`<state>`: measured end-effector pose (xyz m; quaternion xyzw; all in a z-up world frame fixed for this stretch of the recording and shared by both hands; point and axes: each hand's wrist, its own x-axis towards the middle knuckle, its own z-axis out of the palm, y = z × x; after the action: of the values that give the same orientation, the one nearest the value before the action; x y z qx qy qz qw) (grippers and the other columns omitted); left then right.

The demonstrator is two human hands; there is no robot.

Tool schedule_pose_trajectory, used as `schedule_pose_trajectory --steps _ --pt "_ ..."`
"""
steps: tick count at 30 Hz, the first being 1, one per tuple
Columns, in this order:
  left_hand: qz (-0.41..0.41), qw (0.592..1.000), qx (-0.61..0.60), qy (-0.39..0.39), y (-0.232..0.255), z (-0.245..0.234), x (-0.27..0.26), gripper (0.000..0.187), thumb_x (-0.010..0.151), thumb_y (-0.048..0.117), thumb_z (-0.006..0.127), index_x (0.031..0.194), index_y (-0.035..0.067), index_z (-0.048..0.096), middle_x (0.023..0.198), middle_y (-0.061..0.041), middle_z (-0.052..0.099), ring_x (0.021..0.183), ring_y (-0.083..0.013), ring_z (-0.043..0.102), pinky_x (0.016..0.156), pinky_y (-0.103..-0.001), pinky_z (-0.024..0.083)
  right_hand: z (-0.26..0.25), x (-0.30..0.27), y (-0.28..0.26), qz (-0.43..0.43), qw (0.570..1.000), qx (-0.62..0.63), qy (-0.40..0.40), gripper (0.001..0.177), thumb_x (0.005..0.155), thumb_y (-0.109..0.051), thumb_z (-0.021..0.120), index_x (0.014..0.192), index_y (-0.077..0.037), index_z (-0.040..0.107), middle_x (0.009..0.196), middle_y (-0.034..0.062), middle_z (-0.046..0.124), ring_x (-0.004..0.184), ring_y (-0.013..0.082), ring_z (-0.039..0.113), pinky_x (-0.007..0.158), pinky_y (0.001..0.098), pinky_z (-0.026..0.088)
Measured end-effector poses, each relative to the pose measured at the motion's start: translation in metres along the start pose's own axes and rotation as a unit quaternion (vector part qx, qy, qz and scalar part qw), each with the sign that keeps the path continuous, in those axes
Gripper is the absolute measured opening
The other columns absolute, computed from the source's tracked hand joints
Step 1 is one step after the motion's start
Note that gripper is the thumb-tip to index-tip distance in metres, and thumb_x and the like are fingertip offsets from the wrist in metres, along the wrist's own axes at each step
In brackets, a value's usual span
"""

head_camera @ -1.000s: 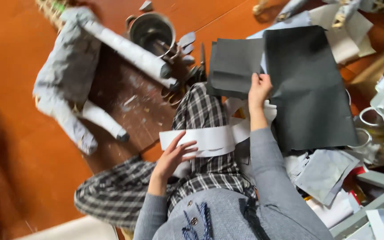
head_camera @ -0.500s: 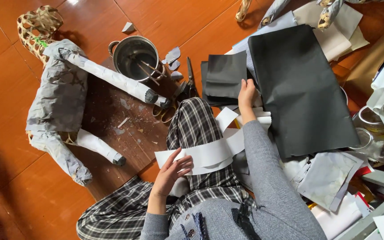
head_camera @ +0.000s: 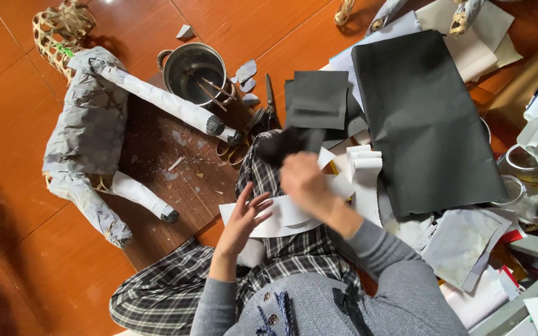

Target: Wrapping paper strips around a giraffe frame to create a paper-mache sculpture

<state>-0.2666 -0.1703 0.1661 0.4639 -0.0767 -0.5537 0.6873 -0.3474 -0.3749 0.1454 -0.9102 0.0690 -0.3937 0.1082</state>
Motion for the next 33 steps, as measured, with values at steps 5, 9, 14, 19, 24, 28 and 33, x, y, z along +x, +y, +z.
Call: schedule_pose_trajectory --steps 5,9,14,19,24,28,33 --pt "-0.063 0.978 0.004 0.201 -0.082 -0.048 0.028 0.070 0.090 0.027 0.069 0.147 0.013 0.032 0.132 -0.026 0.052 0.111 -0.0379 0.059 0.090 -0.055 0.049 -0.034 0.004 -0.041 0.029 0.936 0.195 -0.293 0.022 0.086 -0.028 0.063 0.092 -0.007 0.068 0.092 0.0103 0.067 0.086 0.0285 0.063 0.072 0.0383 0.050" --pt "-0.069 0.962 0.070 0.255 -0.065 -0.027 0.018 0.059 0.089 0.016 0.073 0.139 -0.003 0.048 0.125 -0.028 0.058 0.108 -0.0366 0.061 0.090 -0.054 0.049 -0.001 0.012 0.048 0.327 0.631 0.675 -0.197 0.026 0.096 -0.016 0.058 0.111 0.003 0.067 0.110 0.0102 0.069 0.106 0.0202 0.065 0.089 0.0214 0.047" --pt "-0.090 0.963 0.186 0.171 0.001 0.013 0.005 0.055 0.087 0.025 0.068 0.135 0.001 0.054 0.131 -0.018 0.061 0.117 -0.0272 0.059 0.100 -0.042 0.046 0.091 -0.002 0.251 0.353 0.922 0.099 -0.123 0.010 0.086 -0.020 0.066 0.086 -0.014 0.074 0.082 0.0097 0.072 0.080 0.0330 0.068 0.071 0.0415 0.050" --pt "-0.125 0.943 0.261 0.163 0.012 0.004 0.005 0.055 0.084 0.026 0.066 0.134 0.005 0.055 0.131 -0.006 0.065 0.118 -0.0145 0.059 0.102 -0.030 0.046 0.127 0.018 0.327 0.462 0.862 -0.084 -0.188 0.017 0.085 -0.017 0.063 0.070 -0.012 0.063 0.076 0.0152 0.067 0.071 0.0401 0.063 0.062 0.0490 0.049" --pt "-0.186 0.937 0.240 0.171 -0.004 -0.027 0.002 0.035 0.083 0.012 0.069 0.117 0.006 0.063 0.083 -0.007 0.062 0.072 -0.0119 0.059 0.063 -0.027 0.055 0.178 0.019 0.351 0.392 0.834 -0.271 -0.278 0.047 0.080 -0.044 0.077 0.106 -0.007 0.065 0.102 0.0137 0.066 0.099 0.0291 0.062 0.085 0.0375 0.049" --pt "-0.181 0.940 0.232 0.172 -0.005 -0.041 -0.003 0.022 0.086 0.016 0.067 0.105 0.007 0.064 0.081 -0.007 0.060 0.075 -0.0146 0.062 0.071 -0.029 0.055 0.207 0.016 0.373 0.480 0.771 -0.296 -0.297 0.037 0.086 -0.032 0.069 0.111 -0.005 0.062 0.106 0.0116 0.066 0.099 0.0312 0.065 0.073 0.0447 0.057" --pt "-0.172 0.936 0.180 0.248 -0.004 -0.054 -0.013 0.045 0.088 0.021 0.063 0.130 0.006 0.058 0.099 -0.015 0.073 0.085 -0.0219 0.067 0.079 -0.032 0.053 0.171 0.051 0.357 0.579 0.698 -0.225 -0.356 0.035 0.091 0.000 0.043 0.107 -0.011 0.073 0.112 0.0106 0.070 0.105 0.0314 0.067 0.077 0.0445 0.056"
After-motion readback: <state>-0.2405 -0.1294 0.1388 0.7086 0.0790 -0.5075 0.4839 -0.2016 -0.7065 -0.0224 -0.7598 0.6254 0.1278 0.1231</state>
